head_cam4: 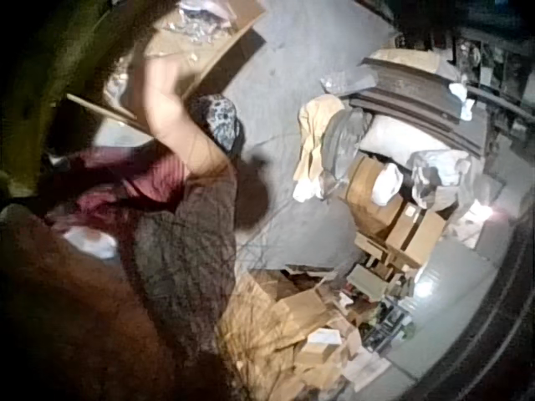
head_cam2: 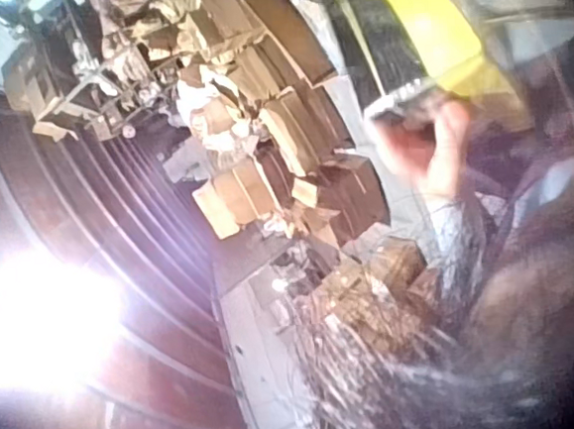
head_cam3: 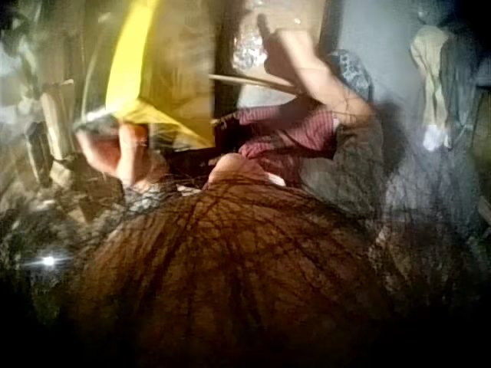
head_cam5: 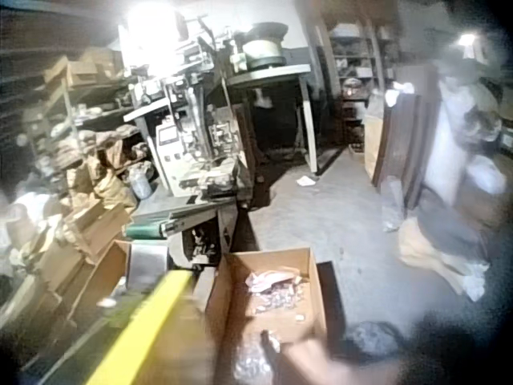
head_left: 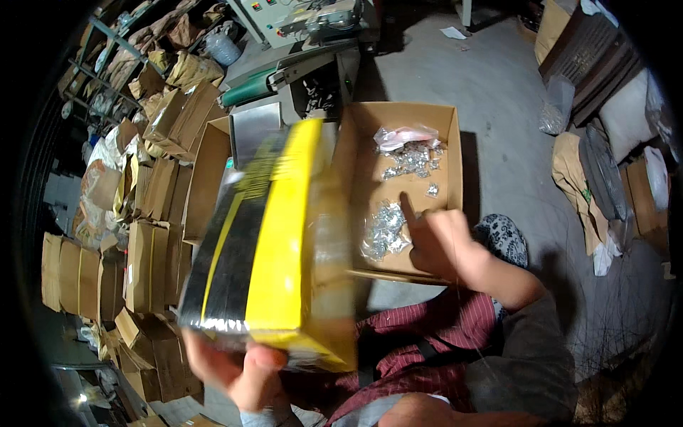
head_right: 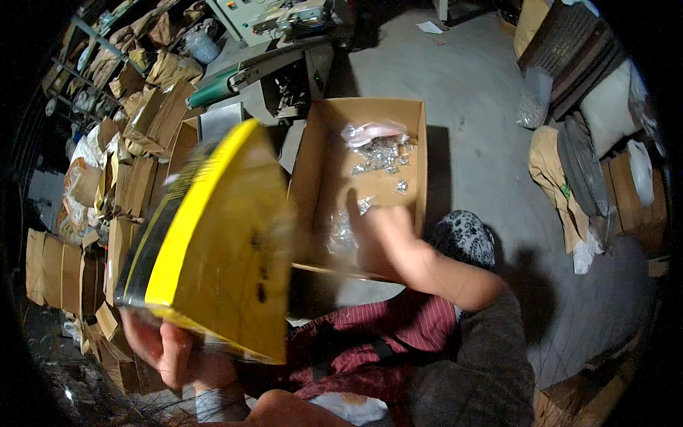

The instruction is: The person sits on the floor and uses a handheld tape dispenser to seal small cardboard boxes. They repeatedly apply tape to the box flaps, fold the flaps closed, and place the sealed boxes into a larger container.

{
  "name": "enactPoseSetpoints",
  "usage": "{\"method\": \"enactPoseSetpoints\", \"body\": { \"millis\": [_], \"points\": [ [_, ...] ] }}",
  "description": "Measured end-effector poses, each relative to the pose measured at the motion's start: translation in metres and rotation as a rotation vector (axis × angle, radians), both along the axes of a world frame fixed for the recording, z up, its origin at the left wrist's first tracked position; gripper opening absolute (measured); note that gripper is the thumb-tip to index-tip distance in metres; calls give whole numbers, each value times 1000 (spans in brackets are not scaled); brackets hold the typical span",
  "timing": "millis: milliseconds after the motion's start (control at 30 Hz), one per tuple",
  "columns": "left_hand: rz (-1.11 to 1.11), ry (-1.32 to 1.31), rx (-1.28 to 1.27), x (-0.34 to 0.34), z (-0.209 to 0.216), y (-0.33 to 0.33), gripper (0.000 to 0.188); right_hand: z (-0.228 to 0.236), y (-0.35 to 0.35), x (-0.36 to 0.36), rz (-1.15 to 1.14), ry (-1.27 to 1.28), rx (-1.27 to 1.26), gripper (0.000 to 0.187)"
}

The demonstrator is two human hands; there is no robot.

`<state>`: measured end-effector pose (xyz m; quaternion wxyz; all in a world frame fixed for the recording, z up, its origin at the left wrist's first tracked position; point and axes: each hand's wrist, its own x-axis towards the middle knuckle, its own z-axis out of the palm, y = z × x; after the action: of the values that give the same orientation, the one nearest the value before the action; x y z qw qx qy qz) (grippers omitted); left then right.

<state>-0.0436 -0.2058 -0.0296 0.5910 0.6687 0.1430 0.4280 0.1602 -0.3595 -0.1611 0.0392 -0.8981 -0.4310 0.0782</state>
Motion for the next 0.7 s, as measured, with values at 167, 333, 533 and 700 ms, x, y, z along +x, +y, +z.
{"method": "enactPoseSetpoints", "body": {
  "millis": [167, 333, 533, 700],
  "points": [
    [95, 586, 1014, 41, -14, 41, 44, 24, -14, 17, -119, -69, 225, 68],
    [210, 1273, 902, 93, -92, 120, 31, 21, 2, 10, 60, 69, 740, 58],
    [502, 1244, 1216, 110, -170, 153, 35, 24, 33, 3, 196, 684, 1146, 60],
    [187, 977, 876, 98, -133, 164, 57, 11, 58, 13, 121, 941, 1334, 70]
  ]
}}
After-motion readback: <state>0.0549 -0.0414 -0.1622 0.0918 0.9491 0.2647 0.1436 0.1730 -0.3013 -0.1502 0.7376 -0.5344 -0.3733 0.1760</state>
